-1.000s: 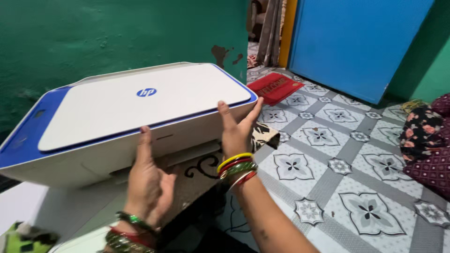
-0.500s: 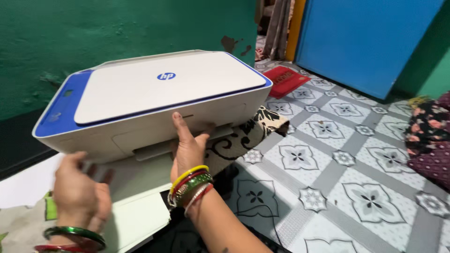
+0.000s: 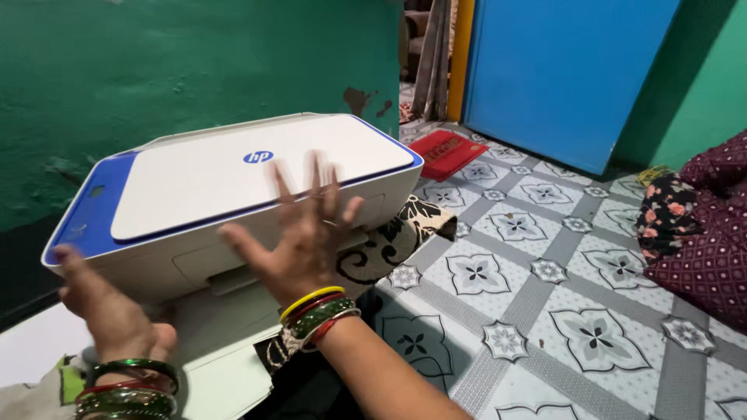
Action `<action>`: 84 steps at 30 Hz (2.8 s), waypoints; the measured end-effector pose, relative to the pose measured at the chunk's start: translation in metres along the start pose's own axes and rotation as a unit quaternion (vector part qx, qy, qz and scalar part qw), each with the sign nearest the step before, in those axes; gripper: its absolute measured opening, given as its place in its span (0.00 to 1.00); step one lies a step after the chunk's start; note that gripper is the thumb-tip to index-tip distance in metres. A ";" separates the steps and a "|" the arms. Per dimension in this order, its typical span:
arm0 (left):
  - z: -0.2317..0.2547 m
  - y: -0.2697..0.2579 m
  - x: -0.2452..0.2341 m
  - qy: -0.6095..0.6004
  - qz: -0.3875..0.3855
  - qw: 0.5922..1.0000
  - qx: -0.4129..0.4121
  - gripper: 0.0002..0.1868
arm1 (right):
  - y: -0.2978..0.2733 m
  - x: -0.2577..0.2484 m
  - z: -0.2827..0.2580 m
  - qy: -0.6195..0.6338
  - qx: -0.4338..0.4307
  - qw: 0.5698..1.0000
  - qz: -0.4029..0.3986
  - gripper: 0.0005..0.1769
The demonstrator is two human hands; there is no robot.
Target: The person rearranges a printer, keyboard, and laptop on a small table, then wipes the table surface and a flower vase with a cloth. The person moves items aside to access the surface and wipes multiple areas including the table and vase.
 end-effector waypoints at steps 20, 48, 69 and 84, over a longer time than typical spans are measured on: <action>-0.005 0.009 0.007 -0.028 0.017 0.999 0.010 0.51 | 0.007 0.023 -0.019 0.025 -0.091 0.990 -0.107 0.45; 0.038 -0.039 0.066 0.488 -0.067 0.796 0.352 0.53 | 0.039 0.007 -0.003 0.006 -0.276 0.960 -0.055 0.39; 0.042 -0.031 0.043 0.394 -0.036 0.807 0.439 0.58 | 0.062 0.016 0.029 0.084 -0.202 0.973 -0.073 0.34; 0.042 -0.012 0.038 0.411 0.096 0.866 0.268 0.74 | 0.123 0.082 0.140 -0.177 0.031 0.883 -0.434 0.58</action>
Point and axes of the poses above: each hand's wrist, its own y-axis towards the middle knuckle, its own x-axis out of the palm, z = x × y, the point moved 10 cm from there along y, towards the middle knuckle, and after that the axes turned 10 degrees about -y, right-handed, at the moved point
